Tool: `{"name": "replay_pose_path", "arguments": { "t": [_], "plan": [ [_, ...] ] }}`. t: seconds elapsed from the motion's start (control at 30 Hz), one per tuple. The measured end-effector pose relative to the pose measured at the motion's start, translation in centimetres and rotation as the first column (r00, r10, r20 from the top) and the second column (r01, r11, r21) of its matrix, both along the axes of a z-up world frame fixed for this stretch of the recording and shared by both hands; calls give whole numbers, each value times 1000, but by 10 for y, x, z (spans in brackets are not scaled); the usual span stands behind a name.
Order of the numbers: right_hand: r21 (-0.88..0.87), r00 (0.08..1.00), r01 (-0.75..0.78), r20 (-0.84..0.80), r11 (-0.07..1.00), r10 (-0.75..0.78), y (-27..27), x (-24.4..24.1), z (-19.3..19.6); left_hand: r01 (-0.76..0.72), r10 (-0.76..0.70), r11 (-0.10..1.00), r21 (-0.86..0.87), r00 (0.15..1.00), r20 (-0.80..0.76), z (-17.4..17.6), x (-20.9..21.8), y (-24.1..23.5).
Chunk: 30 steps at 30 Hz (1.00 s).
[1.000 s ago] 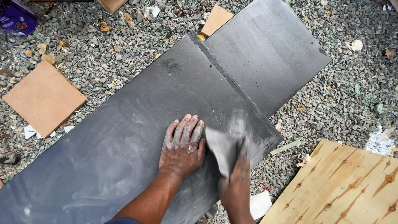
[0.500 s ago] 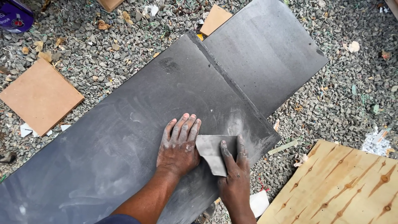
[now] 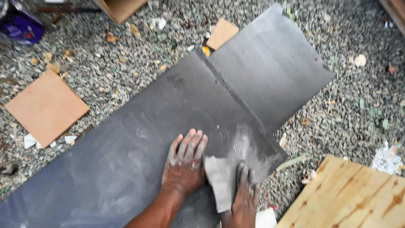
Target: The person sands a large dark gray rectangular slab with a sanding block, moving back and forth across the surface and along the edges. The person holds the slab steady with one hand while sanding with the other.
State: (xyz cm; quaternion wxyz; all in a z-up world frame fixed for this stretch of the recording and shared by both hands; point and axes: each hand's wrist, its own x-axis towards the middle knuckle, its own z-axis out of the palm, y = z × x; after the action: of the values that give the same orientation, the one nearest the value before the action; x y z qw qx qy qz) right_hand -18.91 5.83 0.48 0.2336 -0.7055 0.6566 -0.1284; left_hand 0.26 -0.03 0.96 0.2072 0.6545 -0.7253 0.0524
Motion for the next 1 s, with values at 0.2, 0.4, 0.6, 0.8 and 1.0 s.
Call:
{"name": "replay_pose_path", "arguments": {
  "t": [0.2, 0.4, 0.6, 0.8, 1.0],
  "plan": [
    [-109, 999, 40, 27, 993, -37, -65, 8, -13, -6, 7, 992, 124, 1000, -13, -16, -3, 2],
    [-295, 314, -318, -929, 901, -194, -6, -60, -201, 4, -6, 1000, 26, 997, 72, -19, 1, -1],
    [-371, 311, -336, -911, 866, -270, -15, -49, -173, 11, -15, 999, 39, 994, 106, -24, 2, 2],
    [-168, 998, 58, -7, 984, -60, -64, 19, -21, 50, -51, 999, -13, 999, -19, -15, 4, -1],
    [-257, 976, 56, -189, 965, -107, 12, -2, -51, -5, -2, 999, 54, 993, 115, -21, 3, 4]
  ]
}}
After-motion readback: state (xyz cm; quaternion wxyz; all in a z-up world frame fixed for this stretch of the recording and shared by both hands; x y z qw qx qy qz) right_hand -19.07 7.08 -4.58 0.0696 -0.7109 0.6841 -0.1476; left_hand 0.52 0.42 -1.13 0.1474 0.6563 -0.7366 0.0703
